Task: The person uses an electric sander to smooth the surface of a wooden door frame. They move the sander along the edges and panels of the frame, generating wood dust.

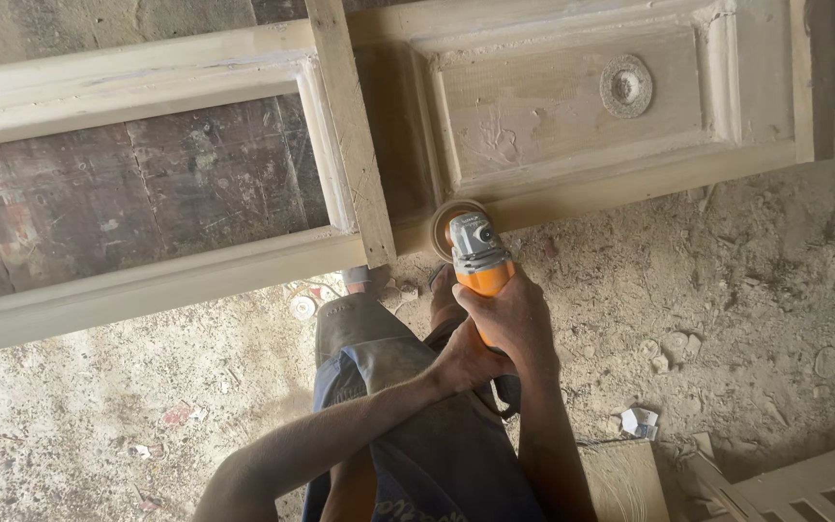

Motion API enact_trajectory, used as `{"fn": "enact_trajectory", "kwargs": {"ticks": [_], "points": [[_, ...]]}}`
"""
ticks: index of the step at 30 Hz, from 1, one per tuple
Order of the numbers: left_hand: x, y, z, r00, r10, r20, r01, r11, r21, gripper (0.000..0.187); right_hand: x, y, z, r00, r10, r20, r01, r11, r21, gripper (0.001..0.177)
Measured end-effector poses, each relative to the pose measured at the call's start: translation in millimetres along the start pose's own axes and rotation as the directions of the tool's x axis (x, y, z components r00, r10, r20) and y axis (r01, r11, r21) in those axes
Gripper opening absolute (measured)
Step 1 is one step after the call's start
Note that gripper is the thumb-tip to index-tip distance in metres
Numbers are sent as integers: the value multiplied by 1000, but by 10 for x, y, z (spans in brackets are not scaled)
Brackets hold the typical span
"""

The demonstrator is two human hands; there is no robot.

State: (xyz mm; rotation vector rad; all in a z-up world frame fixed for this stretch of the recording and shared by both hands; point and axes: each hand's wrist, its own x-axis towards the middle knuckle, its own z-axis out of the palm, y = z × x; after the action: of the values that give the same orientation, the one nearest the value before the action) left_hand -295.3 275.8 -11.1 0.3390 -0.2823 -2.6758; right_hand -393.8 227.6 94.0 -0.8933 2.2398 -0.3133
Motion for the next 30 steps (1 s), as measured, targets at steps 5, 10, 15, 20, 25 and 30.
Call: {"fn": "enact_trajectory", "kwargs": {"ticks": [5,10,15,20,25,30], "points": [[207,-314,-115,992,112,61,-121,980,160,76,86,136,-161,998,57,23,-56,998,-18,56],[412,-421,-163,995,87,46,-97,806,583,70,193,237,-324,999,22,24,-22,1000,-12,55],[569,-542,-164,993,62,100,-80,980,182,72,261,331,-452,998,68,13,-68,998,-7,55],[724,-701,-239,994,-24,103,55,949,-309,73,354,426,-538,992,115,46,-114,993,-29,54],[891,-831,-246,997,-24,77,39,977,-208,76,438,536,-655,997,69,22,-69,997,31,52],[1038,-860,-144,995,57,77,-68,987,149,74,517,612,-782,997,75,-6,-75,997,4,52]]}}
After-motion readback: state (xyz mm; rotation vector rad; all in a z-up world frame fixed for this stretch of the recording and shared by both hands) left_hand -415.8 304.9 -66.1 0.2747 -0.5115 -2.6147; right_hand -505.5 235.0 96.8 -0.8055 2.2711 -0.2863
